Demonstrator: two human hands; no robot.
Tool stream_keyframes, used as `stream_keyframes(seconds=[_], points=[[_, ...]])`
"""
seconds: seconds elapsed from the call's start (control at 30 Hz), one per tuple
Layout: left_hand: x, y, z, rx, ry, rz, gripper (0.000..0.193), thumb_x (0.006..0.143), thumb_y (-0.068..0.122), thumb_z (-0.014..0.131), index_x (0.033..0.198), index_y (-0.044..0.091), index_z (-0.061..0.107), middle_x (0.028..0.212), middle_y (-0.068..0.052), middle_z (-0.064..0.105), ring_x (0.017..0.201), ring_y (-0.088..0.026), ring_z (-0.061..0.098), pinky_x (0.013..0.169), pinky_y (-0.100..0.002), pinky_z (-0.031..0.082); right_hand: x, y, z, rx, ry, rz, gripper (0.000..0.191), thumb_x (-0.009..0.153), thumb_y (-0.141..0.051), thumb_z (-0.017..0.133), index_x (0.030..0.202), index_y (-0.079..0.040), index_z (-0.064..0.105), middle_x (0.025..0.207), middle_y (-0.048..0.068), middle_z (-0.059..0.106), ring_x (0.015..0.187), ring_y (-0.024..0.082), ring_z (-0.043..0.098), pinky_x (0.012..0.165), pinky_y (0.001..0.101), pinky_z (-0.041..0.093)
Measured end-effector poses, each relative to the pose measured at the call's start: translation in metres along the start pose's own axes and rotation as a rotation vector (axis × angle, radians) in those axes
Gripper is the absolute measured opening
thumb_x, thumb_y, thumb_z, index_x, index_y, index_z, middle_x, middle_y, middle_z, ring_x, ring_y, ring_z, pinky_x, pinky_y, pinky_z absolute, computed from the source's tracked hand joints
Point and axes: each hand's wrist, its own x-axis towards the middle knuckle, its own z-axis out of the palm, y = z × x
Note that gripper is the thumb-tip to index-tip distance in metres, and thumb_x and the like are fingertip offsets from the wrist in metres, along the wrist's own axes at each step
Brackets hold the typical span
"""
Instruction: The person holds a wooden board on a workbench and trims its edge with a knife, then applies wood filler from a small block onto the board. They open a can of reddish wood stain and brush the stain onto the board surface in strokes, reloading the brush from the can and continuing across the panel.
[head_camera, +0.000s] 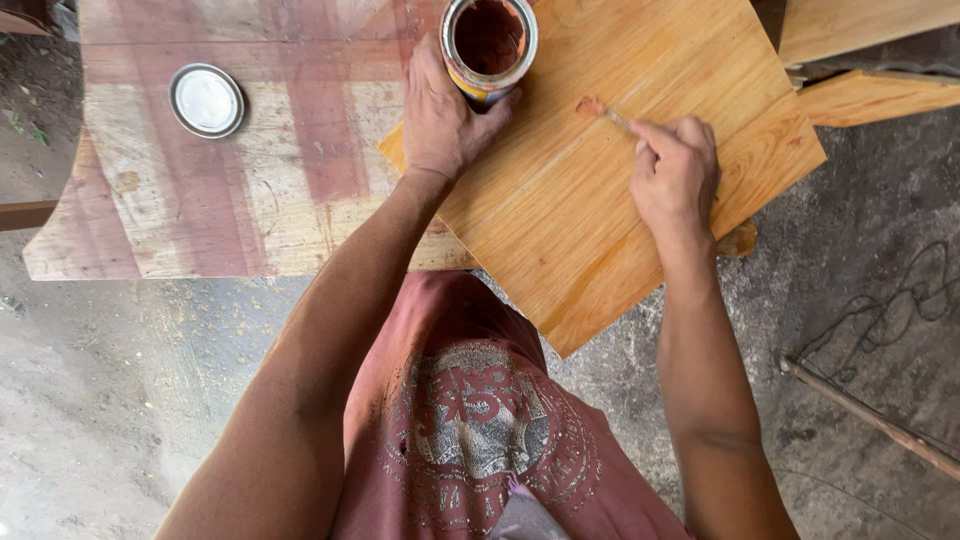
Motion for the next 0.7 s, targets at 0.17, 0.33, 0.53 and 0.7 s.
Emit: stream_keyframes(seconds=[0.17,0.33,0.53,0.7], points=[[-0.001,-0.001,0.001,-0.008,0.015,0.037,0.094,0.082,0.042,0.093,0.143,0.005,0.032,0.136,-0.015,0.049,0.131,-0.035,0.049,0.113,-0.048,0.037,0.007,0.001,0.003,0.143,-0.087,-0.037,0.022,0.096,-0.003,0.071,0.115,-0.008,0.079,0.101,0.010,0.065,0.099,0.029,0.063,0.086,0.0412,0.053],[-0.002,-0.002,0.003,0.022,0.000,0.022,0.095,0.082,0.044,0.092,0.143,0.004,0.032,0.136,-0.015,0.050,0.130,-0.034,0.050,0.113,-0.050,0.037,0.010,-0.005,0.008,0.074,-0.047,-0.015,0.022,0.095,-0.001,0.072,0.115,-0.006,0.079,0.098,0.013,0.067,0.095,0.031,0.064,0.083,0.0407,0.053],[-0.002,-0.004,0.001,-0.046,-0.046,-0.037,0.101,0.085,0.047,0.089,0.150,0.001,0.028,0.141,-0.019,0.048,0.136,-0.037,0.048,0.116,-0.046,0.039,0.005,0.014,-0.002,0.240,-0.048,0.090,0.023,0.095,0.001,0.068,0.117,-0.003,0.076,0.104,0.014,0.067,0.094,0.030,0.067,0.081,0.0386,0.054],[-0.001,0.000,0.001,0.019,-0.029,-0.015,0.105,0.083,0.049,0.092,0.149,-0.001,0.027,0.139,-0.020,0.047,0.134,-0.038,0.048,0.116,-0.049,0.036,0.024,0.070,-0.022,0.092,0.137,0.206,0.021,0.100,0.000,0.068,0.119,-0.002,0.076,0.105,0.014,0.064,0.093,0.029,0.067,0.080,0.0391,0.053]])
